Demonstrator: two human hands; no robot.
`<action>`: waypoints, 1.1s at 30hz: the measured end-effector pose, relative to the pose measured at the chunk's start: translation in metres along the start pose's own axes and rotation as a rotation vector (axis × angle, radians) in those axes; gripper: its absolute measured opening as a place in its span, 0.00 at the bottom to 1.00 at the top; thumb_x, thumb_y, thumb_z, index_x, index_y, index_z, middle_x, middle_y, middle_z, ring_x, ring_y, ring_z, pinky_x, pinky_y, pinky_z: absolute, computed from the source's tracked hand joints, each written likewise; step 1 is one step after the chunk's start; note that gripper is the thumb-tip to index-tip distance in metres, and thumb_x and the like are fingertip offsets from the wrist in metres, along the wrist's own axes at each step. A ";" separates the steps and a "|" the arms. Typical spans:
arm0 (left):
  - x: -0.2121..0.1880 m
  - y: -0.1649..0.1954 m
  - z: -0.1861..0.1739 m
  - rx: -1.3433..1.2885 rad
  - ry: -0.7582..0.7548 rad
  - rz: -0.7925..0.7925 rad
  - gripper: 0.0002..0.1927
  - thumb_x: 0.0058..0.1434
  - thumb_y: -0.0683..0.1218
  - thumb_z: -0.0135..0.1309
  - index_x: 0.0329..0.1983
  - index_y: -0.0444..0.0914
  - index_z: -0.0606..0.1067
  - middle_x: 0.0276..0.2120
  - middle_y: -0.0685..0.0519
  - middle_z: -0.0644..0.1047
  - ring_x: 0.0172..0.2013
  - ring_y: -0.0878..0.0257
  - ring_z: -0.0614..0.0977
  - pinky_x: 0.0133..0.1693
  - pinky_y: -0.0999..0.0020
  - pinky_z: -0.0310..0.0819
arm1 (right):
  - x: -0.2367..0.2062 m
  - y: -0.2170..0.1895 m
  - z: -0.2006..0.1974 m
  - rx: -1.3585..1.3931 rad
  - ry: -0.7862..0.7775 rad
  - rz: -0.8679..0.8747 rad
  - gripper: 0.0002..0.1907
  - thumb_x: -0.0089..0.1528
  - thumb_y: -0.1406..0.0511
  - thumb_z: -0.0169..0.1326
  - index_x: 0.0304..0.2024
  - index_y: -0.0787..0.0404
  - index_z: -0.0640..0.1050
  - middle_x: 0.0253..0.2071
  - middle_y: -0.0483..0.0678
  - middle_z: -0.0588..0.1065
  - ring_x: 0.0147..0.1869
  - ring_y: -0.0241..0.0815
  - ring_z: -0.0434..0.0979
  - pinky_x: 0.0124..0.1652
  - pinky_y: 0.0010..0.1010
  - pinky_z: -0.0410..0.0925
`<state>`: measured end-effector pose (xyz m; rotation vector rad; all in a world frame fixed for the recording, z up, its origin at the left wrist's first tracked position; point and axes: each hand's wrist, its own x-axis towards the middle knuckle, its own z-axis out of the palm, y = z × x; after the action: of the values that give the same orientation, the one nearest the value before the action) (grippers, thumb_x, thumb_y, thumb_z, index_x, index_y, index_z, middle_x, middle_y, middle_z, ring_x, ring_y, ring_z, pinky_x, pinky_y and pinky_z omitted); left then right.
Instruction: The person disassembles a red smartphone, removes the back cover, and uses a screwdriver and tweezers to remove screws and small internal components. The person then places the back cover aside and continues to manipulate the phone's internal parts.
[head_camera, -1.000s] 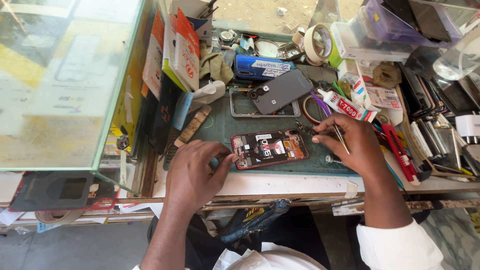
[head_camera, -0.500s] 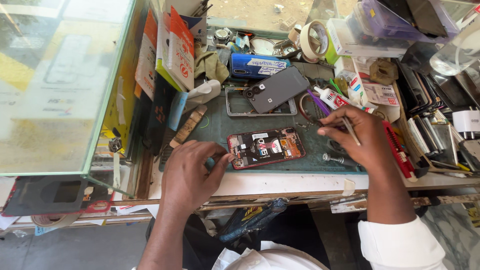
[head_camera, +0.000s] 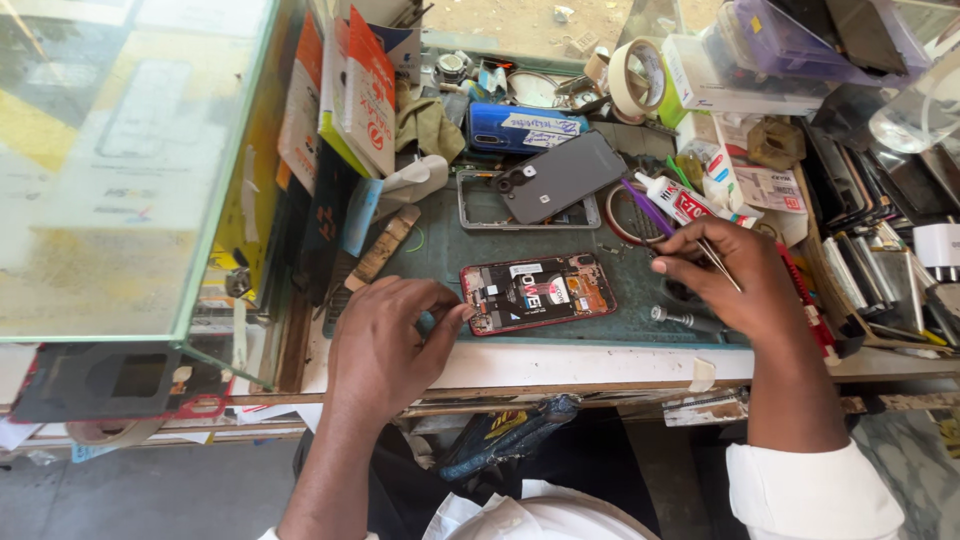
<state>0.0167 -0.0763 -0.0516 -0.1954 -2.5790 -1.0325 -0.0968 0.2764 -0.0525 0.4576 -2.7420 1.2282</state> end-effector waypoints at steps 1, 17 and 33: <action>0.000 0.000 0.001 -0.007 -0.007 -0.007 0.08 0.58 0.49 0.62 0.31 0.40 0.82 0.25 0.52 0.81 0.32 0.53 0.81 0.41 0.55 0.71 | -0.001 0.001 -0.003 -0.048 0.000 0.027 0.10 0.57 0.66 0.67 0.39 0.62 0.81 0.35 0.46 0.83 0.39 0.34 0.81 0.40 0.25 0.72; 0.000 0.003 0.002 -0.010 -0.005 -0.008 0.08 0.58 0.49 0.62 0.32 0.40 0.82 0.25 0.52 0.81 0.32 0.52 0.81 0.40 0.54 0.71 | 0.001 -0.001 -0.010 0.122 -0.081 0.041 0.07 0.59 0.68 0.63 0.39 0.64 0.79 0.33 0.43 0.81 0.36 0.31 0.81 0.37 0.23 0.74; 0.003 0.009 0.006 0.005 0.003 -0.023 0.09 0.57 0.49 0.64 0.30 0.39 0.83 0.22 0.50 0.80 0.28 0.52 0.80 0.36 0.55 0.71 | -0.003 0.000 -0.016 0.009 -0.125 -0.086 0.06 0.61 0.70 0.61 0.40 0.66 0.79 0.33 0.46 0.82 0.38 0.33 0.82 0.39 0.25 0.74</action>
<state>0.0149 -0.0652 -0.0486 -0.1629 -2.5869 -1.0335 -0.0947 0.2891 -0.0427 0.6671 -2.7862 1.2320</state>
